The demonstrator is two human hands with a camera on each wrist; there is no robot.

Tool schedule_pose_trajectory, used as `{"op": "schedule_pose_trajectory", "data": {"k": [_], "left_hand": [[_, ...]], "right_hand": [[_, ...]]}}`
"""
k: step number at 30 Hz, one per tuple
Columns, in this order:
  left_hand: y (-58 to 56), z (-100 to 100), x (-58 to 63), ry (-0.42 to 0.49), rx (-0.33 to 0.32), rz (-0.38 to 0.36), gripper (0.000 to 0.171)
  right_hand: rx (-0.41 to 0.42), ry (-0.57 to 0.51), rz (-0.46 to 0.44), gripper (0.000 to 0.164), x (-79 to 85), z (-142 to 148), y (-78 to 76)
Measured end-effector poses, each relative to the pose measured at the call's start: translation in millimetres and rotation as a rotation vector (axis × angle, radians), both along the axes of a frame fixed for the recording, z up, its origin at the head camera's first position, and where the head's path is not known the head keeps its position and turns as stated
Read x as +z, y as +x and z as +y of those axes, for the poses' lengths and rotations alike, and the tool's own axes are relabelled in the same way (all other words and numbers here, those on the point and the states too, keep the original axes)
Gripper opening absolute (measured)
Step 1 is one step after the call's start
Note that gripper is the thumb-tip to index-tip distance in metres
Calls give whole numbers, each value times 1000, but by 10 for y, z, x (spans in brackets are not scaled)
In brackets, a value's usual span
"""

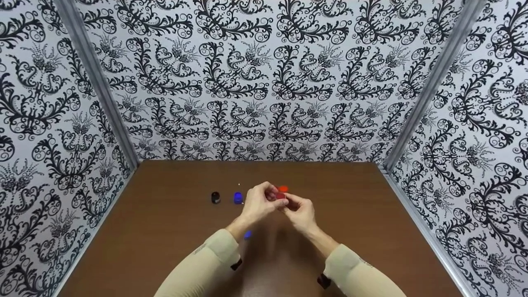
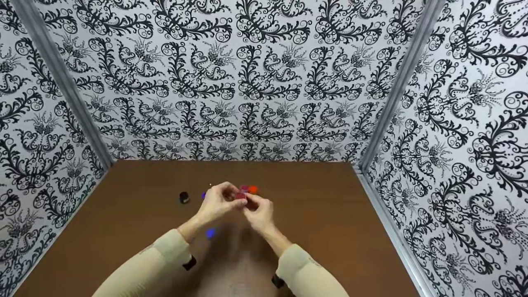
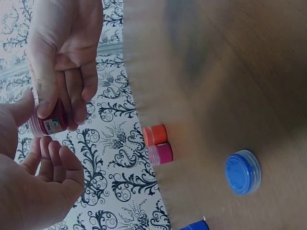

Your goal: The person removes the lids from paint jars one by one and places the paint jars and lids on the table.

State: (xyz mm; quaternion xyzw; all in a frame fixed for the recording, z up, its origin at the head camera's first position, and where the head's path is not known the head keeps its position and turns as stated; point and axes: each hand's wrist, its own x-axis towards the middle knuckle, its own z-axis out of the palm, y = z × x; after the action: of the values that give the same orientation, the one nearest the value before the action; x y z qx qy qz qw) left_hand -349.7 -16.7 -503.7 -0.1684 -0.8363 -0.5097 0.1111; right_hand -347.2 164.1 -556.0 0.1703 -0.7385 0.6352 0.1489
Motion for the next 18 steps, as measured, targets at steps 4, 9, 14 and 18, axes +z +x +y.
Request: {"op": "schedule_pose_trajectory", "data": {"k": [4, 9, 14, 18], "left_hand": [[-31, -30, -19, 7, -29, -25, 38], [-53, -115, 1, -16, -101, 18, 45], [-45, -163, 78, -61, -200, 119, 47], [-33, -149, 121, -118, -237, 181, 37]], "right_hand": [[-8, 7, -4, 34, -9, 9, -7], [20, 3, 19, 35, 15, 17, -14], [57, 5, 55, 34, 30, 25, -25], [69, 11, 71, 33, 34, 22, -21]]}}
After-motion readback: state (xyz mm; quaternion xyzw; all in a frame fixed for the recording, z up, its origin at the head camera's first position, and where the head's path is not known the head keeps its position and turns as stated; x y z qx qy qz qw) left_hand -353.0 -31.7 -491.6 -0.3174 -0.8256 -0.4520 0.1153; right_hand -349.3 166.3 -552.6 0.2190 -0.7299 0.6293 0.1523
